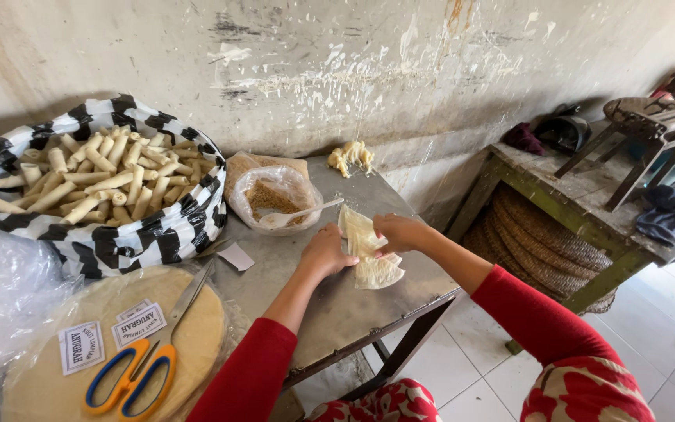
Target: The person folds sheets of dough around filling by hand. They scoop a brown paste onto the dough, fold it into triangles, and then place the folded items into a plastic bag.
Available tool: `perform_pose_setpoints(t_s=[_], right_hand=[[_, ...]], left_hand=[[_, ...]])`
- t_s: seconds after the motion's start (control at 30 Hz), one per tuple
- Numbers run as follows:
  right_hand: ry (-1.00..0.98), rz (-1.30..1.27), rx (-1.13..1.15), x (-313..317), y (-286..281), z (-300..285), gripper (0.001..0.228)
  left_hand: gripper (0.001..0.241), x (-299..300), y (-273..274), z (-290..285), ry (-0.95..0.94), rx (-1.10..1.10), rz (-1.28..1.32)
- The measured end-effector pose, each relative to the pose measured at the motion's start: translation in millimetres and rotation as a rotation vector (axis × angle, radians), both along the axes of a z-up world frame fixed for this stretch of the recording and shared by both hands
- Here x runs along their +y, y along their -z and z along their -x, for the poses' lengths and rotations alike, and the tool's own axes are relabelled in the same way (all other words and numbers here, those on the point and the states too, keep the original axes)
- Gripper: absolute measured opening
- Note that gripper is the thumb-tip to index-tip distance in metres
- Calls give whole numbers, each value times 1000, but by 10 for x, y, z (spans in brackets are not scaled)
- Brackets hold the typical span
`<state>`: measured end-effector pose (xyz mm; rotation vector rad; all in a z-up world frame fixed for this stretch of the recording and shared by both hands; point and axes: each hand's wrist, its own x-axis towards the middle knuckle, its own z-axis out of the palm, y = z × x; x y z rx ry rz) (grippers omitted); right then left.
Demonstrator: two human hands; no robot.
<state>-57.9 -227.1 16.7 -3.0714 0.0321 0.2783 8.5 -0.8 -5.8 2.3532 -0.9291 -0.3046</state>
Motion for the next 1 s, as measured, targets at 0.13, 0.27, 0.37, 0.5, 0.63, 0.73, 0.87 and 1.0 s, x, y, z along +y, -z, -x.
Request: perform_pose_setpoints(t_s=[0.13, 0.27, 0.37, 0.5, 0.63, 0.73, 0.87, 1.0], right_hand=[[-108, -149, -139, -21, -253, 126, 53], [-148, -304, -258, 319, -292, 334, 54], [-68, -287, -282, 542, -215, 411, 58], [-31, -177, -417, 572, -172, 356, 54], [59, -134, -429, 476, -101, 62, 54], [106, -104, -411, 394, -68, -208, 55], [169, -86, -391, 270, -1, -570, 56], [137, -99, -432, 140, 84, -895, 55]], left_hand=[[82, 3, -15, 10, 9, -18, -9], [82, 15, -71, 42, -7, -1, -17], [82, 38, -64, 72, -3, -15, -19], [82, 33, -116, 70, -1, -8, -41], [81, 27, -72, 54, -4, -2, -9], [85, 18, -49, 38, 0, -15, 2], [84, 21, -60, 43, 4, -1, 2], [83, 34, -79, 54, -1, 3, -4]])
